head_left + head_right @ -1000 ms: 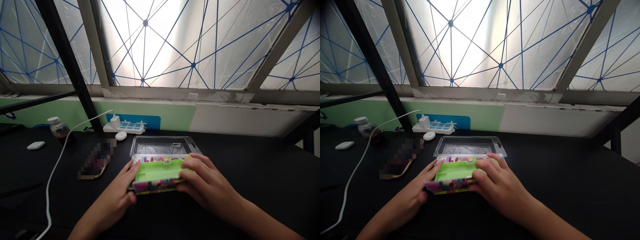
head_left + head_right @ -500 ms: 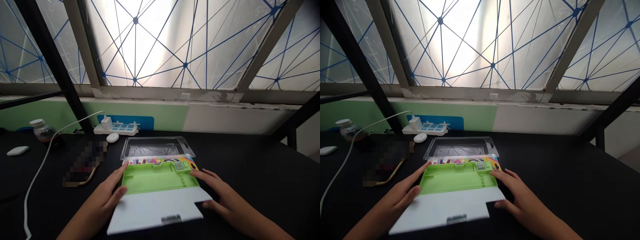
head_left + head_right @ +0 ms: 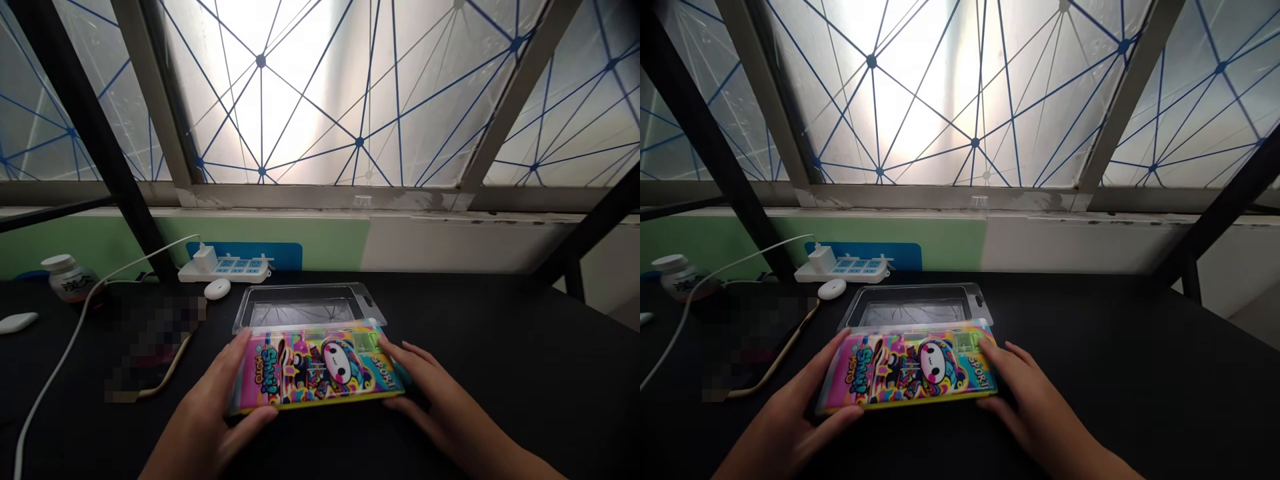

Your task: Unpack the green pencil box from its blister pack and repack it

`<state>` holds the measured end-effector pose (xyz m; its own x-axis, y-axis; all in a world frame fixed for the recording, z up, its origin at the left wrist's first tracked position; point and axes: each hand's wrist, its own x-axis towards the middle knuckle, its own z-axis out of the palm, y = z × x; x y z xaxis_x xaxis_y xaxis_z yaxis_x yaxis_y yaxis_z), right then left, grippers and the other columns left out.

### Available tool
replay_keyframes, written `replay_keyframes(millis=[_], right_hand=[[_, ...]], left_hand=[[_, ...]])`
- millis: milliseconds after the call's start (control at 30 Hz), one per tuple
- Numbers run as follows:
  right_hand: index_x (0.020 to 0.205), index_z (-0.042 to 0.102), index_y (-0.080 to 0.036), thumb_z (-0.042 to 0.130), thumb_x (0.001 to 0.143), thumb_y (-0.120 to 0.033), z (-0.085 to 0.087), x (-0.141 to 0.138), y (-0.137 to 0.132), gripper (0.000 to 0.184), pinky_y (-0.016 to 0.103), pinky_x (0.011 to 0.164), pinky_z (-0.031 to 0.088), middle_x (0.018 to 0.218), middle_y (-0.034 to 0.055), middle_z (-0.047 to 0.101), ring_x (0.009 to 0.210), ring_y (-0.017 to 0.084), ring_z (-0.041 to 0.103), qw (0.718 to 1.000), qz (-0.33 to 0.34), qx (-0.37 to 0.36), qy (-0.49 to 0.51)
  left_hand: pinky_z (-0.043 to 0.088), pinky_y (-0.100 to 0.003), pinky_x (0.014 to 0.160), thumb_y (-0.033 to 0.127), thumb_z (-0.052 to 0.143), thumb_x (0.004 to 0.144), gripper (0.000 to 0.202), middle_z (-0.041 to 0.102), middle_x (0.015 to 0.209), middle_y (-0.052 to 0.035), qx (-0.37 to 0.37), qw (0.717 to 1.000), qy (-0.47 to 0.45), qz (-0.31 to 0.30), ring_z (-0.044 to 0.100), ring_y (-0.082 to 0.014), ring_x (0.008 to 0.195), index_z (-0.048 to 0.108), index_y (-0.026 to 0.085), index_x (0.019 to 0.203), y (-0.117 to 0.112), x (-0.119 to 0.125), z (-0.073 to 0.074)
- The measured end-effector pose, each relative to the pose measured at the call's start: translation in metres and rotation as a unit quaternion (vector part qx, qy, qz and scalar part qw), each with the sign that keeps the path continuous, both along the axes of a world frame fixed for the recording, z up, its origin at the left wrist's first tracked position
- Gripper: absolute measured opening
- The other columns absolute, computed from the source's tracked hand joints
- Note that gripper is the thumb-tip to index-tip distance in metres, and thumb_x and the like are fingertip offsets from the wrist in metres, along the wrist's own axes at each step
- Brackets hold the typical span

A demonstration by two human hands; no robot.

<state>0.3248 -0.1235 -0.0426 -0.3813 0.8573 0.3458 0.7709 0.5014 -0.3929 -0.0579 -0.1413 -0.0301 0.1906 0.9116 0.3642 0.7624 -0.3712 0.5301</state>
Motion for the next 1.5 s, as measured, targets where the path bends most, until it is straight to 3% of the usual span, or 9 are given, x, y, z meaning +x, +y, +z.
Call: replay_keyframes(millis=[233,367,567,733,833,1000,1167,1333,1500], right_hand=[[0.154,0.037,-0.027,0.054,0.096,-0.044,0.048,-0.012,0.058,0.063,0.046,0.099,0.054,0.148,0.0111,0.054,0.124,0.032,0.06,0.994,-0.04,0.046,0.096],[0.152,0.04,-0.022,0.051,0.097,-0.046,0.034,-0.028,0.09,0.061,0.048,0.101,0.051,0.146,0.0135,0.056,0.127,0.032,0.058,0.995,-0.041,0.033,0.087],[0.151,0.042,-0.025,0.037,0.104,-0.043,0.01,-0.029,0.094,0.05,0.06,0.111,0.036,0.156,0.0114,0.042,0.148,0.032,0.028,0.998,0.01,0.001,-0.065],[0.151,0.041,-0.019,0.041,0.103,-0.042,0.017,-0.025,0.079,0.053,0.064,0.113,0.029,0.163,0.0177,0.024,0.15,0.034,0.025,0.988,0.028,0.099,-0.115],[0.145,0.047,-0.018,0.051,0.1,-0.036,0.023,-0.032,0.062,0.048,0.054,0.116,0.03,0.16,0.0181,0.034,0.147,0.031,0.032,0.975,0.119,0.163,-0.097],[0.153,0.038,-0.025,0.053,0.099,-0.047,0.027,-0.056,0.039,0.06,0.046,0.119,0.03,0.159,0.0088,0.039,0.146,0.028,0.035,0.952,0.273,0.004,-0.141],[0.16,0.019,-0.027,0.051,0.093,-0.065,0.036,-0.066,0.04,0.083,0.06,0.12,0.018,0.164,0.0089,0.022,0.15,0.036,0.022,0.948,0.235,-0.162,-0.143],[0.127,0.066,-0.024,0.053,0.094,-0.061,0.047,-0.056,0.042,0.052,0.053,0.11,0.038,0.14,0.0122,0.061,0.129,0.035,0.054,0.963,0.199,-0.131,-0.127],[0.116,0.066,-0.023,0.049,0.099,-0.051,0.037,-0.041,0.049,0.037,0.046,0.09,0.05,0.116,0.0124,0.066,0.104,0.03,0.06,0.988,0.083,-0.087,-0.1]], left_hand=[[0.037,-0.051,0.115,0.067,0.06,0.087,0.085,0.039,0.159,-0.0119,0.109,0.993,-0.018,0.051,0.039,-0.0351,0.144,0.033,0.022,0.155,0.067,0.035,0.07],[0.027,-0.054,0.119,0.062,0.05,0.094,0.079,0.037,0.159,-0.0185,0.064,0.996,0.031,0.056,0.023,-0.0351,0.15,0.036,0.012,0.153,0.105,0.023,0.049],[0.026,-0.061,0.116,0.061,0.034,0.1,0.075,0.028,0.161,-0.0208,-0.067,0.984,0.165,0.018,0.013,-0.0395,0.151,0.036,0.009,0.154,0.112,0.006,0.005],[0.023,-0.063,0.117,0.057,0.033,0.102,0.066,0.025,0.163,-0.0172,-0.022,0.977,0.209,0.021,0.017,-0.038,0.151,0.041,0.015,0.152,0.098,0.02,0.016],[0.027,-0.062,0.115,0.053,0.036,0.102,0.063,0.027,0.163,-0.0173,0.023,0.975,0.221,-0.001,0.02,-0.0368,0.151,0.038,0.016,0.154,0.085,0.035,0.021],[0.03,-0.058,0.116,0.047,0.038,0.103,0.056,0.028,0.163,-0.0157,0.113,0.969,0.219,-0.034,0.02,-0.0347,0.151,0.041,0.017,0.151,0.075,0.062,0.023],[0.024,-0.06,0.117,0.055,0.036,0.102,0.062,0.023,0.164,-0.0153,0.07,0.978,0.198,-0.005,0.013,-0.0357,0.152,0.041,0.019,0.152,0.093,0.072,0.027],[0.022,-0.061,0.117,0.072,0.029,0.096,0.08,0.02,0.164,-0.0155,-0.103,0.977,0.184,-0.041,0.01,-0.0384,0.152,0.034,0.02,0.156,0.118,0.062,0.031],[0.017,-0.058,0.119,0.077,0.027,0.092,0.085,0.023,0.164,-0.0142,-0.088,0.976,0.198,-0.03,0.014,-0.0364,0.152,0.039,0.02,0.154,0.133,0.044,0.028]])
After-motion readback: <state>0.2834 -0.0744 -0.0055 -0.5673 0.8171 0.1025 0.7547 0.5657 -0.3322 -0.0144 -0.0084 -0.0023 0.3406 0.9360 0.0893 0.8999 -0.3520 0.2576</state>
